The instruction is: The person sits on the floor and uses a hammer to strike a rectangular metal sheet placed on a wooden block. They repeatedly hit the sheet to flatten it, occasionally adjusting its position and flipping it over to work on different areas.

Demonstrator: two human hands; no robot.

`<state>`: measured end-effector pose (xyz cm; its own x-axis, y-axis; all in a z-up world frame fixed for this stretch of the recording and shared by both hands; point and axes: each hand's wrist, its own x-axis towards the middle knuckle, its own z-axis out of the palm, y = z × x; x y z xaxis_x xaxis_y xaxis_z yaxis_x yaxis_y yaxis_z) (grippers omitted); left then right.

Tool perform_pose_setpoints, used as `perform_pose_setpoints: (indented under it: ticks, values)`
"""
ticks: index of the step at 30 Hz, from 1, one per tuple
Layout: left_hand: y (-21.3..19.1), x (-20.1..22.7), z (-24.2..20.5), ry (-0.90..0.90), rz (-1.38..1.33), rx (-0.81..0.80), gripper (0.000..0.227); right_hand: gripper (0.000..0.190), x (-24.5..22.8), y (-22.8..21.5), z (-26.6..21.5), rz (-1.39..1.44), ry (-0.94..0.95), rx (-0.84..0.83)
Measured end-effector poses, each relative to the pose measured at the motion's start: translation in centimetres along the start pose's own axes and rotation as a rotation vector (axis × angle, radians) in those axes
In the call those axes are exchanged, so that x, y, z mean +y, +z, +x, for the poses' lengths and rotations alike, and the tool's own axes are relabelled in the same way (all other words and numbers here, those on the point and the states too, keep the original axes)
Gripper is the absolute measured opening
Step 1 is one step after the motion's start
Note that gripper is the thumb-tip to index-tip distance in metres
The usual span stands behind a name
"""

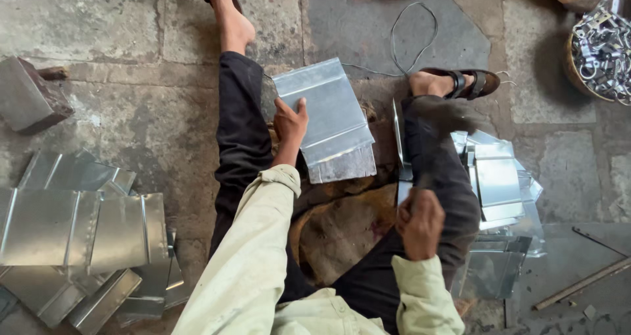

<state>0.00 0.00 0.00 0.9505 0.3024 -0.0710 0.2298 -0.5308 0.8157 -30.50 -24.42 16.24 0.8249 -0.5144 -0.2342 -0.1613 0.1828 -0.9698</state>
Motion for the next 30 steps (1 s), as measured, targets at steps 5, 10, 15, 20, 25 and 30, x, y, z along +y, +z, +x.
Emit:
perform_pose_setpoints:
  ticks: [5,10,15,20,25,30]
  values:
    - [0.8,0.2,-0.1,0.022,-0.089,-0.040,0.064,0.044,-0.5,1.6,0.5,-0.055,-0.283,0.004]
    - [2.0,-0.9,0.4,0.091,-0.169,0.018,0.069,0.038,1.8,5.4,0.2,-0.740,0.007,-0.020]
    - [2.0,-1.0,0.7,0.047,-0.157,-0.015,0.073,0.045,-4.2,5.6,-0.5,-0.327,-0.057,-0.098]
    - [1.8,-0.6,0.7,0.105,-0.156,0.050,0.070,0.040,-3.5,4.7,-1.9,0.007,-0.410,-0.112]
    - [1.4,-0.2,0.3,0.063,-0.164,0.011,0.067,0.036,4.3,5.9,-0.6,-0.825,-0.285,-0.043]
    - [-0.7,0.9,0.5,-0.023,-0.221,-0.156,0.068,0.044,-2.9,7.2,-0.7,-0.403,0.121,-0.113]
